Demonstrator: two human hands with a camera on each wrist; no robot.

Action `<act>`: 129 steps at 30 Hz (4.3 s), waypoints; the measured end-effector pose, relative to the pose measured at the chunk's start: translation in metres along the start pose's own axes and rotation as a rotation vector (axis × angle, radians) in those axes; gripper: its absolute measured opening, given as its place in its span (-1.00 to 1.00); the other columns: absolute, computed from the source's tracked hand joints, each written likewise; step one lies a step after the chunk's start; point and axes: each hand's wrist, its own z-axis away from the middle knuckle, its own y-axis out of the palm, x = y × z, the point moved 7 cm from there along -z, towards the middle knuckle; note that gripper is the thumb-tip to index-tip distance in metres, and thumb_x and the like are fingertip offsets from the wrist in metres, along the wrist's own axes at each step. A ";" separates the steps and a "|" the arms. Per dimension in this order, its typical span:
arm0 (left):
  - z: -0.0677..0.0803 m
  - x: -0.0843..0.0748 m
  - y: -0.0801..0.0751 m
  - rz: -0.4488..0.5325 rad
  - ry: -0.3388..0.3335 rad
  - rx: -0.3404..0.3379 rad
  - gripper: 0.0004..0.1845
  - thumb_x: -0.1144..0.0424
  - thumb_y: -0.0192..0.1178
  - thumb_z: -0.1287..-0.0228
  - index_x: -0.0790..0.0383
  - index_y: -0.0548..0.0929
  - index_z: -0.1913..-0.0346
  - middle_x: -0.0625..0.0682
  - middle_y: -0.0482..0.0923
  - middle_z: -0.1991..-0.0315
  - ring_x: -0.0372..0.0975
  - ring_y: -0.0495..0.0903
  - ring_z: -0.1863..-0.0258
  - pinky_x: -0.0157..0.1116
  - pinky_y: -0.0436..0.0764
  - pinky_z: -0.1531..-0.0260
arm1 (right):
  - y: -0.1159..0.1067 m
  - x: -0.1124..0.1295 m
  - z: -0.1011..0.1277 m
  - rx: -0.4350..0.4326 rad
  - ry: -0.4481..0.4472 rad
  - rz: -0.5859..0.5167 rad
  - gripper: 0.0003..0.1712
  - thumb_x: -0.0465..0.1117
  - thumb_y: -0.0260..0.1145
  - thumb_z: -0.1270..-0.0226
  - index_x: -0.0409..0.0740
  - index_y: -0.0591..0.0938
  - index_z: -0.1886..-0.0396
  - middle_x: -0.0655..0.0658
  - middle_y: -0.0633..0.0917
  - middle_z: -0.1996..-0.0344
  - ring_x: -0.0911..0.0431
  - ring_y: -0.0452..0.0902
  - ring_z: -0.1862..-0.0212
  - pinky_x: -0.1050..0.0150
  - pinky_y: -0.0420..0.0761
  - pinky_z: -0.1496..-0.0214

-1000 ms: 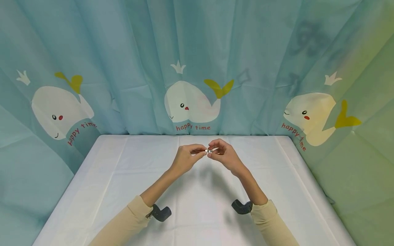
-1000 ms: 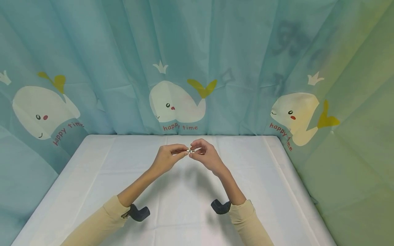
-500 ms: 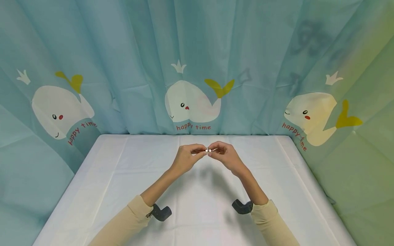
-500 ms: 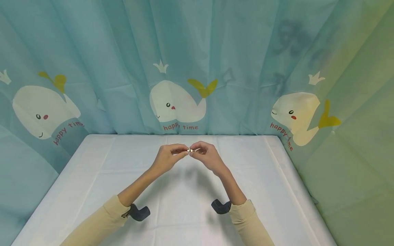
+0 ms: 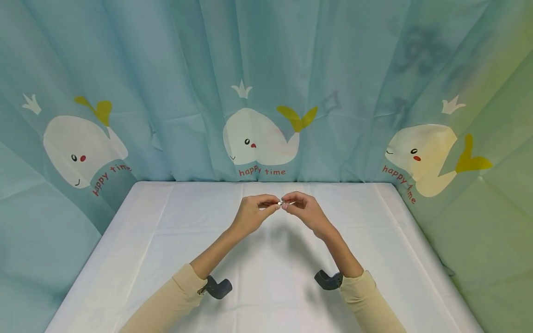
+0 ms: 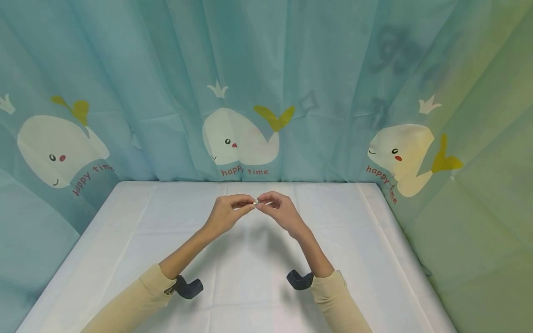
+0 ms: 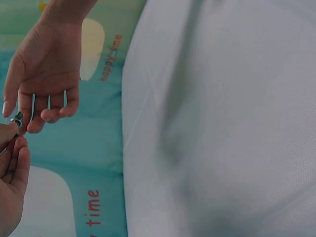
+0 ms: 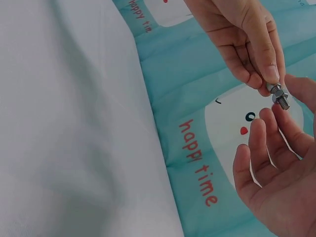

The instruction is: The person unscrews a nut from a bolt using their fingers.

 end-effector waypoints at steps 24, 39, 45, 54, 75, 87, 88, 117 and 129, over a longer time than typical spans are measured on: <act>0.000 -0.002 0.002 -0.006 0.007 0.004 -0.91 0.41 0.36 -0.28 0.32 0.78 0.18 0.05 0.75 0.25 -0.20 0.73 0.23 -0.37 0.69 0.16 | 0.003 0.037 0.013 0.026 -0.034 0.024 -0.71 -0.42 0.34 -0.33 -0.41 0.58 -0.01 -0.17 0.63 0.14 -0.01 0.59 0.20 0.23 0.62 0.11; 0.001 -0.004 0.001 -0.014 -0.015 0.017 -0.91 0.37 0.35 -0.30 0.28 0.78 0.17 0.01 0.75 0.26 -0.21 0.73 0.23 -0.37 0.69 0.18 | 0.002 0.033 0.012 0.006 -0.029 0.034 -0.79 -0.37 0.36 -0.34 -0.37 0.64 0.08 -0.13 0.68 0.24 -0.13 0.59 0.18 0.18 0.60 0.11; 0.002 -0.003 0.001 -0.010 -0.011 0.016 -0.91 0.37 0.36 -0.29 0.26 0.78 0.17 0.00 0.75 0.27 -0.22 0.73 0.25 -0.35 0.69 0.18 | 0.003 0.037 0.014 0.008 -0.033 0.032 -0.83 -0.42 0.35 -0.33 -0.36 0.63 0.11 -0.23 0.65 0.25 -0.20 0.57 0.21 0.12 0.58 0.14; 0.001 -0.006 -0.001 -0.002 0.007 0.003 -0.87 0.36 0.37 -0.28 0.30 0.78 0.14 0.04 0.75 0.24 -0.18 0.74 0.23 -0.33 0.70 0.19 | 0.001 0.037 0.013 -0.021 -0.010 0.041 -0.73 -0.30 0.28 -0.45 -0.39 0.62 -0.02 -0.19 0.65 0.13 -0.07 0.57 0.14 0.10 0.61 -0.01; 0.002 -0.005 -0.001 -0.017 -0.007 0.012 -0.88 0.36 0.36 -0.29 0.29 0.78 0.15 0.04 0.75 0.25 -0.16 0.74 0.23 -0.34 0.70 0.16 | -0.001 0.028 0.009 -0.008 -0.046 0.039 -0.79 -0.41 0.35 -0.34 -0.41 0.64 0.07 -0.13 0.67 0.21 -0.32 0.56 0.16 0.17 0.61 0.15; 0.002 -0.004 0.001 -0.010 0.004 0.011 -0.88 0.37 0.36 -0.29 0.30 0.78 0.15 0.04 0.75 0.25 -0.17 0.74 0.24 -0.34 0.69 0.16 | -0.003 0.007 0.003 -0.006 -0.031 0.017 -0.71 -0.31 0.37 -0.37 -0.34 0.61 -0.02 -0.17 0.63 0.09 -0.07 0.59 0.15 0.20 0.61 0.08; 0.002 -0.004 0.001 -0.010 0.003 0.011 -0.88 0.37 0.36 -0.29 0.30 0.78 0.15 0.04 0.75 0.25 -0.17 0.74 0.24 -0.34 0.70 0.17 | -0.003 0.007 0.004 -0.006 -0.027 0.020 -0.71 -0.28 0.35 -0.39 -0.34 0.61 -0.03 -0.16 0.64 0.07 -0.04 0.59 0.13 0.19 0.61 0.04; 0.000 -0.004 0.001 -0.012 -0.007 0.008 -0.90 0.38 0.35 -0.30 0.28 0.78 0.17 0.03 0.75 0.26 -0.20 0.74 0.23 -0.37 0.69 0.16 | -0.004 0.009 0.004 0.000 -0.034 0.041 -0.75 -0.29 0.40 -0.31 -0.29 0.65 0.06 -0.12 0.67 0.22 -0.01 0.58 0.23 0.16 0.61 0.14; 0.000 -0.004 0.001 -0.004 -0.001 0.005 -0.89 0.36 0.36 -0.29 0.28 0.78 0.15 0.02 0.75 0.24 -0.20 0.74 0.24 -0.37 0.69 0.19 | -0.004 0.004 0.003 0.003 0.032 0.011 -0.65 -0.14 0.27 -0.47 -0.34 0.62 -0.04 -0.33 0.66 0.07 -0.11 0.57 0.11 0.13 0.60 -0.04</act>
